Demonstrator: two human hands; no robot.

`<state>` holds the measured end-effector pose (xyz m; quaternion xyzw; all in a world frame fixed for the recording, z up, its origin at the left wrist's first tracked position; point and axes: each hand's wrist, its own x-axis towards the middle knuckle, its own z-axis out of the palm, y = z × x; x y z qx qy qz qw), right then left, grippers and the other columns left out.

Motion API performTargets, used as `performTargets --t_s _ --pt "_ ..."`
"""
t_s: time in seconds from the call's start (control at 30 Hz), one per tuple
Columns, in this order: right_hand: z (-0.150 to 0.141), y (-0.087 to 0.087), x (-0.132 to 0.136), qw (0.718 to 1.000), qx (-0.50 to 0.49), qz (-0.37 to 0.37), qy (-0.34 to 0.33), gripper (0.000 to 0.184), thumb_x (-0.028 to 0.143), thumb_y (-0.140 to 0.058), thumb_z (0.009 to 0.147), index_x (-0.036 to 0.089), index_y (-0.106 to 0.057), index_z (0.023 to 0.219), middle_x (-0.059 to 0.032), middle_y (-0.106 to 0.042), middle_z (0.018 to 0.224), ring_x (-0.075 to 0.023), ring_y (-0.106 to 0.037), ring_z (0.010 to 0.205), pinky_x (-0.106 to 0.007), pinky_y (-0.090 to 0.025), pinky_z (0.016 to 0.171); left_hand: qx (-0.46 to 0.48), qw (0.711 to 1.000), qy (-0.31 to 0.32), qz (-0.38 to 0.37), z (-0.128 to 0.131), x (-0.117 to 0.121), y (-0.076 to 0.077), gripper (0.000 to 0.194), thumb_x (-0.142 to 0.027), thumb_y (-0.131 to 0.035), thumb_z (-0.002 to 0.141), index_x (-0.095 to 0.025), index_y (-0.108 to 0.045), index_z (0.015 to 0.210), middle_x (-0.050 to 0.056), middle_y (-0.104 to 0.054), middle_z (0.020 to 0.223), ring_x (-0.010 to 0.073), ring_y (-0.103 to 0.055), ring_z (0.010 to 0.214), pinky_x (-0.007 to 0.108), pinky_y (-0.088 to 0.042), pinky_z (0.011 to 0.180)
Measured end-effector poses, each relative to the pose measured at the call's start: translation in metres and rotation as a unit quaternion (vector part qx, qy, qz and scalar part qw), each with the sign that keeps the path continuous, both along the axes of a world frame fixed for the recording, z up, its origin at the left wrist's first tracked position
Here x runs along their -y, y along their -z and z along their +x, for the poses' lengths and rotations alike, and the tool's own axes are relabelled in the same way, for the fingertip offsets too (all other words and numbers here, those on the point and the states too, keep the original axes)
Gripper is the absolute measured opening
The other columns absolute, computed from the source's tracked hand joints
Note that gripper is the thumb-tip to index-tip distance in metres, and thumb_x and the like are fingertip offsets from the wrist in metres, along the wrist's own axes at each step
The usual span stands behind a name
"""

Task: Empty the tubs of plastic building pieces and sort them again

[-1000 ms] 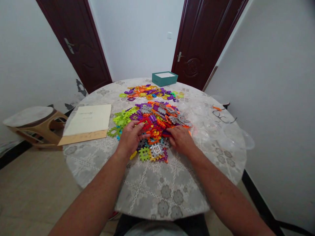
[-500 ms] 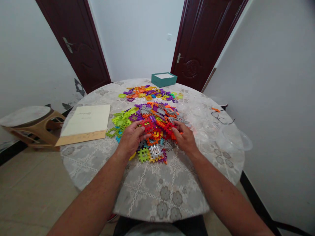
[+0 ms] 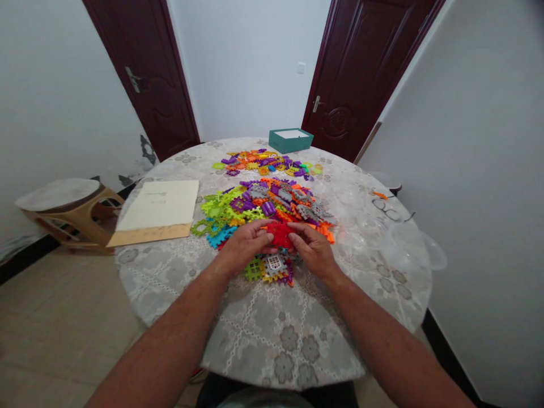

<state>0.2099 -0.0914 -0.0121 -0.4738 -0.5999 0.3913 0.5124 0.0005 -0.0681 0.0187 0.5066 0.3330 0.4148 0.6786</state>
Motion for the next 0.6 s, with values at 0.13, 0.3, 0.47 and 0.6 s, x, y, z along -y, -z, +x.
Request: performTargets --t_s 0.13,0.3,0.47,0.6 --pt "-0.004 0.003 0.001 1.0 -0.015 -0.004 0.0 0.038 0.045 -0.069 0.095 0.024 -0.069 0.127 -0.0008 -0.073 0.082 -0.0175 -0.068 0.063 -0.032 -0.059 0.06 -0.011 1.0 0.012 0.01 0.003 0.003 -0.003 0.047 -0.023 -0.081 0.081 -0.02 -0.068 0.126 0.009 -0.079 0.111 0.0207 -0.078 0.091 0.031 -0.067 0.078" --pt "-0.005 0.001 -0.004 0.984 0.137 0.094 0.061 0.036 0.041 -0.056 0.103 0.023 -0.066 0.132 -0.0092 -0.074 0.112 -0.0227 -0.072 0.092 -0.04 -0.061 0.084 0.058 0.99 -0.129 -0.017 -0.005 -0.008 -0.007 0.046 -0.018 -0.078 0.079 -0.016 -0.065 0.124 0.008 -0.078 0.105 0.0166 -0.075 0.084 0.03 -0.067 0.073" --pt "-0.02 0.002 -0.013 0.923 0.336 0.139 0.127 0.034 0.034 -0.054 0.103 0.017 -0.069 0.127 -0.0164 -0.071 0.12 -0.0296 -0.066 0.114 -0.045 -0.053 0.101 0.112 0.961 -0.248 -0.046 -0.013 -0.019 -0.009 0.04 -0.013 -0.072 0.078 -0.015 -0.065 0.117 0.005 -0.076 0.094 0.017 -0.076 0.08 0.032 -0.067 0.073" --pt "-0.024 0.003 -0.015 0.939 0.306 0.103 0.119 0.024 0.031 -0.057 0.098 0.019 -0.071 0.114 -0.0109 -0.073 0.107 -0.0255 -0.068 0.1 -0.039 -0.053 0.092 0.106 0.961 -0.249 -0.052 -0.012 -0.018 -0.007 0.055 -0.013 -0.07 0.08 -0.017 -0.058 0.134 0.005 -0.075 0.092 0.019 -0.077 0.079 0.036 -0.068 0.073"
